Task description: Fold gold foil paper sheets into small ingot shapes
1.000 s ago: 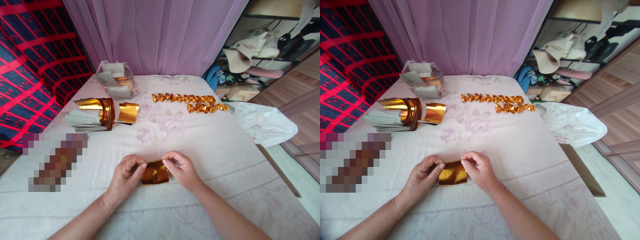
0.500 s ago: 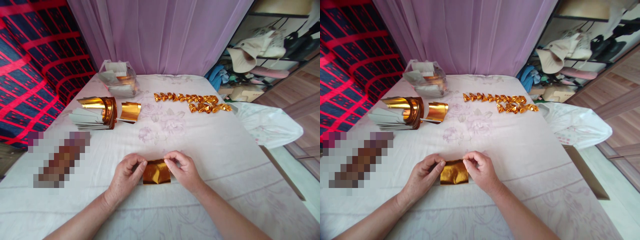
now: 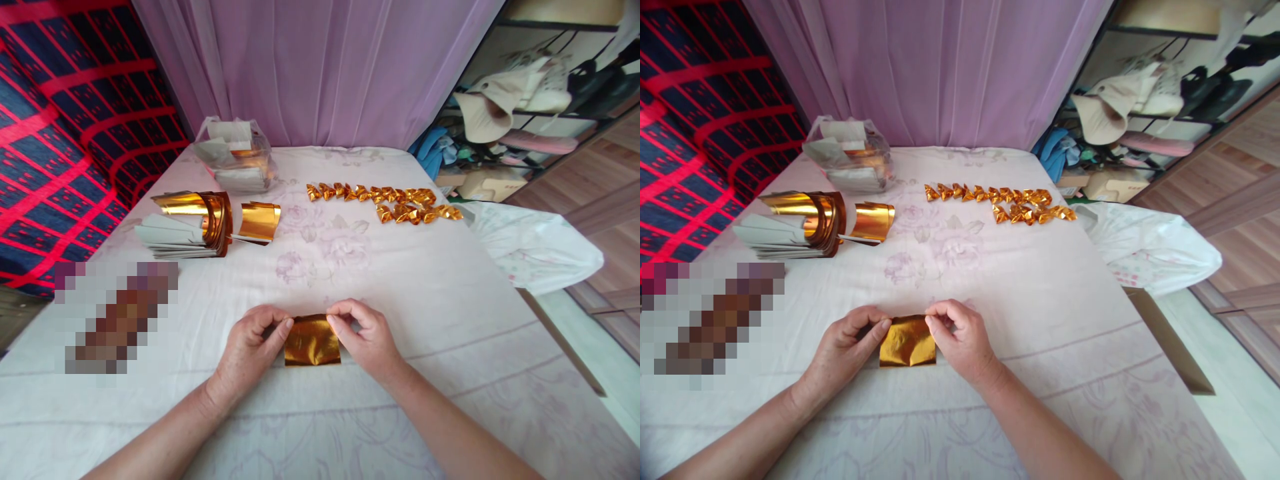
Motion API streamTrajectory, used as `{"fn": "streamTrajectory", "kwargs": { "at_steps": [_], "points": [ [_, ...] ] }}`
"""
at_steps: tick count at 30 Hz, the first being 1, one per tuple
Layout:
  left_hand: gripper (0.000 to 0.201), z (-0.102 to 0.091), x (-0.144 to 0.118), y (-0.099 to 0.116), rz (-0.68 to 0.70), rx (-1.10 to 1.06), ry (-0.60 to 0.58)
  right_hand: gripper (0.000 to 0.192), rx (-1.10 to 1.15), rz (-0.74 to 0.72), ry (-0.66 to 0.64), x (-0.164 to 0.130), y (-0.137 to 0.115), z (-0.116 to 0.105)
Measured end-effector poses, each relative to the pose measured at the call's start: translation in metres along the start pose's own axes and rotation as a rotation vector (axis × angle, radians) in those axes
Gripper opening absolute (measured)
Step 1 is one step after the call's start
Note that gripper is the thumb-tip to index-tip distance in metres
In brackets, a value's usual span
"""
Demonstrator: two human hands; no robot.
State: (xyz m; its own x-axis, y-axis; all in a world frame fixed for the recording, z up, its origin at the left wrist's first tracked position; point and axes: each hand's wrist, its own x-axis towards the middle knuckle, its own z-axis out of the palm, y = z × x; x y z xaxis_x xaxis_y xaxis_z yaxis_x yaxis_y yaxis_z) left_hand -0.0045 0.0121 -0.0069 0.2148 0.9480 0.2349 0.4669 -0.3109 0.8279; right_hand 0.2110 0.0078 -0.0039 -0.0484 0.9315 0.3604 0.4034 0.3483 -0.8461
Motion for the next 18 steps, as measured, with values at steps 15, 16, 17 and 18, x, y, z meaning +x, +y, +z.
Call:
{"fn": "streamTrajectory", "kwargs": {
  "at_steps": [15,16,17,18],
  "points": [
    [0.024,-0.003,0.011,0.006,0.148,0.442,-0.035,0.013,-0.299,-0.091,-0.018,0.001,0.003,0.004],
    [0.024,-0.003,0.011,0.006,0.143,0.461,-0.039,0.014,-0.322,-0.096,-0.019,0.000,0.003,0.005],
    [0.024,-0.002,0.011,0.006,0.136,0.479,-0.045,0.013,-0.344,-0.097,-0.021,0.000,0.004,0.006],
    [0.024,-0.001,0.011,0.007,0.126,0.496,-0.052,0.013,-0.365,-0.097,-0.025,0.000,0.004,0.007]
  ]
}}
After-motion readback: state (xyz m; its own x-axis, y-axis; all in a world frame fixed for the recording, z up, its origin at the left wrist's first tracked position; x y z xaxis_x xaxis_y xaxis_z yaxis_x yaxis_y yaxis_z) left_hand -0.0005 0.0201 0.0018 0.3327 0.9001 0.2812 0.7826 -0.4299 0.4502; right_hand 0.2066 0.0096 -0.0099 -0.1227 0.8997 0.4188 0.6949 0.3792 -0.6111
